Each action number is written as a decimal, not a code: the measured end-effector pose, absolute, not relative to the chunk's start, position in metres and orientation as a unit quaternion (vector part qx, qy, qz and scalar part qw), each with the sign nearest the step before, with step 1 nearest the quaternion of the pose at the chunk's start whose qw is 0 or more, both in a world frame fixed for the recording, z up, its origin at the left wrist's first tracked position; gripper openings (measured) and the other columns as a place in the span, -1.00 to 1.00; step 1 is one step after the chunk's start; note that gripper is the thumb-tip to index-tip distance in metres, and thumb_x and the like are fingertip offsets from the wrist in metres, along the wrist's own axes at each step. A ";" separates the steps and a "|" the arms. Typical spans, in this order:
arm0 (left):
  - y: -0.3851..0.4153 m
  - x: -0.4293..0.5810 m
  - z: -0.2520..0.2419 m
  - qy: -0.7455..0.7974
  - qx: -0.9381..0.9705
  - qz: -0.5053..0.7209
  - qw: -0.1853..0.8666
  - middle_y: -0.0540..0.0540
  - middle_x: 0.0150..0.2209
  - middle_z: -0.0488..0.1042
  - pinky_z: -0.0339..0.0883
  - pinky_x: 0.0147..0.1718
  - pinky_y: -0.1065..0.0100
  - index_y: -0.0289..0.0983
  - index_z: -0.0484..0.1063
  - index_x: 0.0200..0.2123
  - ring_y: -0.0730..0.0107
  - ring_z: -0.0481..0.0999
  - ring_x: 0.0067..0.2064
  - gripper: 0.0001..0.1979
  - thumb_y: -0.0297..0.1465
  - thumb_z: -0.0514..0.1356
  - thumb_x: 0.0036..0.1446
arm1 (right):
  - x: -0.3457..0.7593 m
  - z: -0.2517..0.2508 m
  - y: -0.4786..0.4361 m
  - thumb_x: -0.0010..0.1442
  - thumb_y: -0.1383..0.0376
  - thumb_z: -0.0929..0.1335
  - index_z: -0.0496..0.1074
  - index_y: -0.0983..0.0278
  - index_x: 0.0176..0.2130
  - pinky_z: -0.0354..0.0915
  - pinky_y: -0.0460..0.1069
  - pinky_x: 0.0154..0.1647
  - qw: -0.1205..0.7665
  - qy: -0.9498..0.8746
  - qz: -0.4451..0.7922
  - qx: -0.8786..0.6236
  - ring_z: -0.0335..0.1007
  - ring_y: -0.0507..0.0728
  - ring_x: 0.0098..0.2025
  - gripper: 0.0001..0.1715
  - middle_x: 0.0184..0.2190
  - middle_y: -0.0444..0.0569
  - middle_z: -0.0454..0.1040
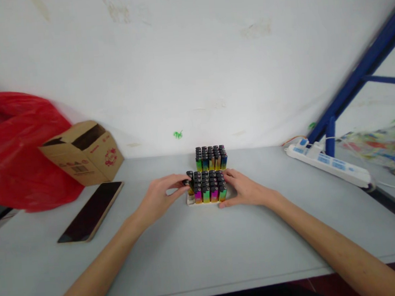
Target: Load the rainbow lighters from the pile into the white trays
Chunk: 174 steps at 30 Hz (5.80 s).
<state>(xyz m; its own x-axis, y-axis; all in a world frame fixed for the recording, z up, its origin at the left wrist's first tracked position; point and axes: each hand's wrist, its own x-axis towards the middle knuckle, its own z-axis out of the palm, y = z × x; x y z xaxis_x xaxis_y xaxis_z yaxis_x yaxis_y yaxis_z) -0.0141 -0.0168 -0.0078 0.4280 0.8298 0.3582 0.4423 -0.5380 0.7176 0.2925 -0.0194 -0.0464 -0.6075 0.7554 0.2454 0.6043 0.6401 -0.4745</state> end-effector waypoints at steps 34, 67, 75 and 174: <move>-0.020 -0.016 -0.015 0.446 0.808 0.301 0.239 -0.03 -0.34 0.64 0.43 -0.24 0.36 -0.12 0.43 0.12 0.27 0.61 -0.31 -0.65 -0.19 0.22 0.31 | 0.305 -0.036 -0.017 0.01 -0.04 0.57 0.51 0.31 -0.07 0.44 0.21 0.03 0.192 -0.861 0.119 -0.456 0.46 0.34 -0.08 -0.36 -0.11 0.12 0.48; 0.001 0.045 -0.054 0.409 0.779 0.337 0.334 -0.22 0.32 0.39 0.32 0.27 -0.22 -0.07 -0.10 0.48 -0.18 0.42 0.30 0.10 -0.21 0.42 -0.02 | 0.302 -0.044 -0.013 0.09 0.04 0.57 0.22 0.23 0.36 0.05 0.42 0.42 0.267 -0.838 0.240 -0.412 0.28 0.44 0.34 0.00 0.34 0.22 0.33; -0.044 0.043 -0.049 0.450 0.746 0.354 0.341 -0.27 0.39 0.27 0.18 0.36 -0.23 -0.11 -0.08 0.48 -0.22 0.31 0.37 0.05 -0.23 0.40 0.02 | 0.304 -0.046 -0.014 0.09 -0.08 0.56 0.03 0.12 0.47 -0.36 0.50 0.48 0.226 -0.866 0.263 -0.359 0.11 0.41 0.45 0.19 0.46 0.16 0.14; -0.011 -0.065 -0.003 0.588 0.550 0.324 0.497 -0.08 -0.06 0.63 0.50 -0.06 0.18 -0.15 0.35 0.10 0.10 0.63 -0.01 -0.43 0.10 0.20 0.19 | 0.126 -0.064 -0.026 -0.05 0.05 0.64 0.03 0.20 0.41 0.11 0.22 0.46 0.407 -0.817 0.252 -0.322 0.00 0.38 0.46 0.27 0.38 0.23 -0.17</move>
<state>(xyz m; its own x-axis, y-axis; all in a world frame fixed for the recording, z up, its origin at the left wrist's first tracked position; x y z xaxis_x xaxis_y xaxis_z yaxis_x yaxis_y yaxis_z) -0.0655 -0.0111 -0.0034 0.0983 0.9687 -0.2277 0.3246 0.1851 0.9276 0.1257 -0.0261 -0.0639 -0.4618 0.7312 0.5021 0.3215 0.6655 -0.6736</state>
